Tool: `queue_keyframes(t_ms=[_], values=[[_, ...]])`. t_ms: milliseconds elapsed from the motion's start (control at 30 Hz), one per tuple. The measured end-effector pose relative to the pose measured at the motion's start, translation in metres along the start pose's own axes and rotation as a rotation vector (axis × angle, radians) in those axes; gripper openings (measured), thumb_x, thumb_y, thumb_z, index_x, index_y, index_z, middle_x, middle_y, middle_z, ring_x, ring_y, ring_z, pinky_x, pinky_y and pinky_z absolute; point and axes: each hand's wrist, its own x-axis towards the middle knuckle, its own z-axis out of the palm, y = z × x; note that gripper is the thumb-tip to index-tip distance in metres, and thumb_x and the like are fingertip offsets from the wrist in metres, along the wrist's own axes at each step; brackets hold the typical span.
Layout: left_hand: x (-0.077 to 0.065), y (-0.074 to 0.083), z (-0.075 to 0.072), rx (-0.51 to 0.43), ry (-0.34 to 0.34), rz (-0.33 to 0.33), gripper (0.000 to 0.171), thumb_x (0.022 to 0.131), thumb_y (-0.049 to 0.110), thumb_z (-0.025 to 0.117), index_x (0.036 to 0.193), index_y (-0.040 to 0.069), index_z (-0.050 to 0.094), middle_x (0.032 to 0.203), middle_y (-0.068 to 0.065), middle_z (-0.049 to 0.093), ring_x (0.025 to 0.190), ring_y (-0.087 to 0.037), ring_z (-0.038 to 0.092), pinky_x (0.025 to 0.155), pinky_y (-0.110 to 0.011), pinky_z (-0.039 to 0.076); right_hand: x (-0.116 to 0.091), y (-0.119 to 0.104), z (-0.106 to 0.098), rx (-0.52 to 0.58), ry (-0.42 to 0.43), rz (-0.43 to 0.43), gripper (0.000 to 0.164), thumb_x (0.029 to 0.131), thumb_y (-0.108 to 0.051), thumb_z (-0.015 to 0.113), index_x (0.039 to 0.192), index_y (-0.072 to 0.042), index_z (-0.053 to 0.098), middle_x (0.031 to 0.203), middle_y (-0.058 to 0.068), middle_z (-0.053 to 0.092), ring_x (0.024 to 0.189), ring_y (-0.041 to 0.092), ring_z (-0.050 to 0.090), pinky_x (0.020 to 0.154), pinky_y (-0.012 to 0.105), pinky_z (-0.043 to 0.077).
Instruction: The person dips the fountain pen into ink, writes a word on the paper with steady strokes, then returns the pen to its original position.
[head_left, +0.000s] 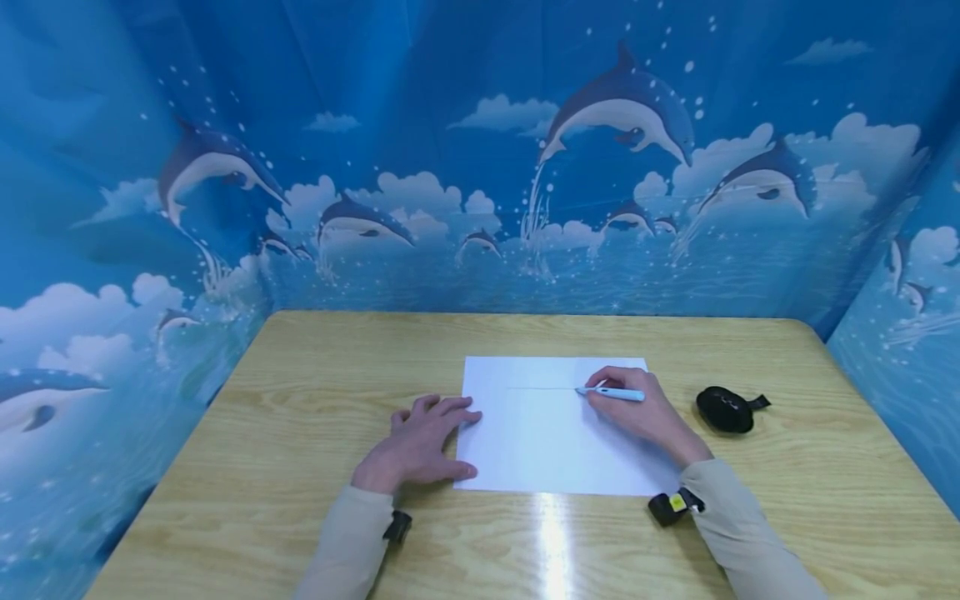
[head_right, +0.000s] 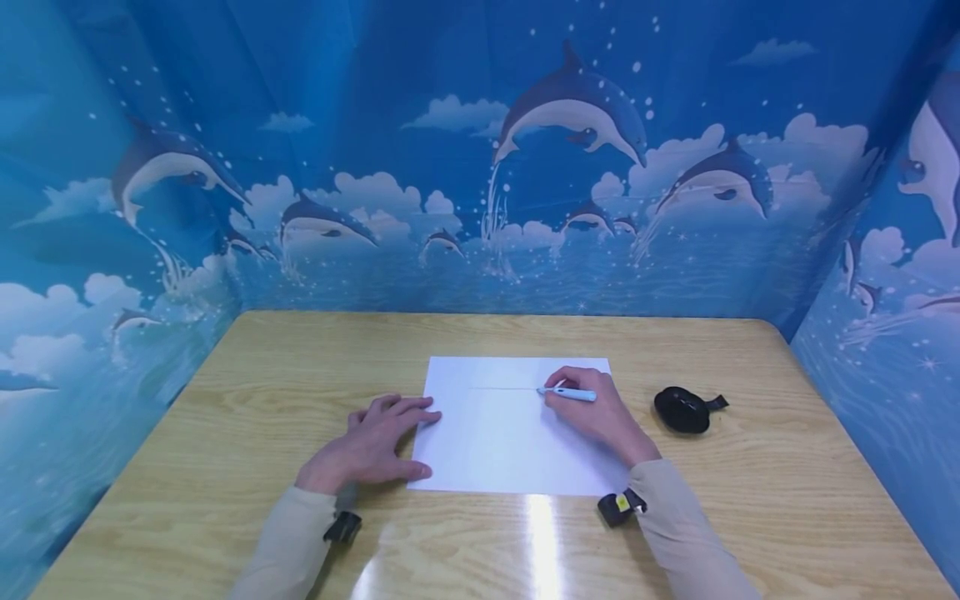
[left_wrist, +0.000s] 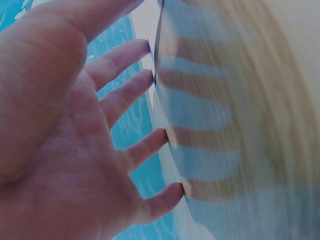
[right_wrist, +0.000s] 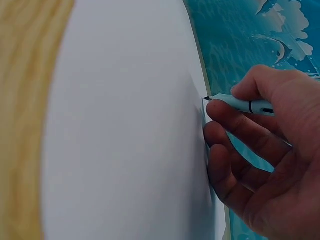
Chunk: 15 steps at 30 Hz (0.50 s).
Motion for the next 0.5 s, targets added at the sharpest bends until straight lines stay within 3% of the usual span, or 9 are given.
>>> queue_keyframes(t_ms=[267, 500], values=[[0.0, 0.0, 0.0, -0.004, -0.001, -0.014, 0.071, 0.084, 0.047, 0.081, 0.148, 0.032, 0.054, 0.165, 0.007, 0.038, 0.155, -0.039, 0.023, 0.116, -0.073, 0.022, 0.006, 0.0, -0.009, 0.018, -0.062, 0.026, 0.015, 0.094, -0.024, 0.071, 0.105, -0.015, 0.075, 0.109, 0.009, 0.074, 0.092, 0.02, 0.061, 0.075, 0.032, 0.048], [0.0, 0.0, 0.0, 0.0, -0.007, -0.019, 0.072, 0.084, 0.049, 0.081, 0.148, 0.033, 0.053, 0.166, 0.008, 0.036, 0.155, -0.039, 0.022, 0.117, -0.073, 0.021, 0.009, -0.001, -0.016, 0.033, -0.111, 0.063, 0.014, 0.093, -0.023, 0.07, 0.102, -0.012, 0.073, 0.094, 0.008, 0.071, 0.074, 0.02, 0.056, 0.06, 0.03, 0.046]])
